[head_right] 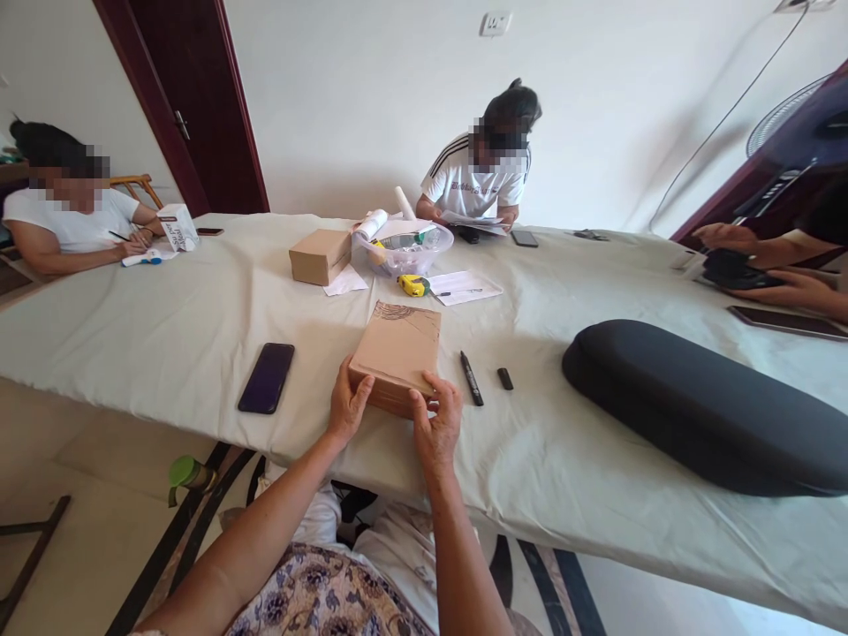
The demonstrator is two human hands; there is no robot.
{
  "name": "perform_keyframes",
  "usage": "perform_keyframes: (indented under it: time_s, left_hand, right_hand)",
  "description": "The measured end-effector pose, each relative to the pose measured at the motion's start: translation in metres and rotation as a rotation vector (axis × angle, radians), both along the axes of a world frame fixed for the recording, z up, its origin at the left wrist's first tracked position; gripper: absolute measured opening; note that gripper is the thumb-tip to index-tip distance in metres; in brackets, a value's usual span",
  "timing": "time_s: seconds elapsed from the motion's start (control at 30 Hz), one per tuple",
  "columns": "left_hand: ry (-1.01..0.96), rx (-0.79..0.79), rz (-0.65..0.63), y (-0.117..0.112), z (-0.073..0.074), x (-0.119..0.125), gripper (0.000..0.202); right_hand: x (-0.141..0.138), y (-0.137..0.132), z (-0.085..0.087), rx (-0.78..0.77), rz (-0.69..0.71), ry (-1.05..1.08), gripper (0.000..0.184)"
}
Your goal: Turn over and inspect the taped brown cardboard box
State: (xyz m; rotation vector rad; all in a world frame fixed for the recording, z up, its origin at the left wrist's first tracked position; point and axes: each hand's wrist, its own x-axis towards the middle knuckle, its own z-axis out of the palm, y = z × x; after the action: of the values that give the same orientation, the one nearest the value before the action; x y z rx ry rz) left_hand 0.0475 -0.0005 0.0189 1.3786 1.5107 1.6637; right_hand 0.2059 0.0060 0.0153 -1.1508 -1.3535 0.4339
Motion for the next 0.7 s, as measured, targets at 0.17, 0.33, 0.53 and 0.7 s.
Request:
perform_keyframes:
  time_s: [0.17,0.33,0.53,0.7]
  left_hand:
    - [0.031,0.035,-0.002,-0.003,-0.004,0.003,0.068]
    - [0.013,0.015,-0.012,-0.005,-0.003,0.001,0.073]
    - [0.005,0.014,0.121,-0.006,-0.008,0.001,0.077]
    - [0.097,0.062,0.148,-0.009,-0.005,-0.001,0.06]
  right_hand:
    - [-0.002,-0.001,-0.002,0.011,-0.005,0.0,0.038]
    - [-0.005,-0.008,0.002,-0.025,-0.017,-0.006,0.041]
    - [-0.023,-0.027,0.003,-0.023,0.005,-0.062,0.038]
    - [-0.038,-0.039,0.007,0.043,0.005,-0.205,0.037]
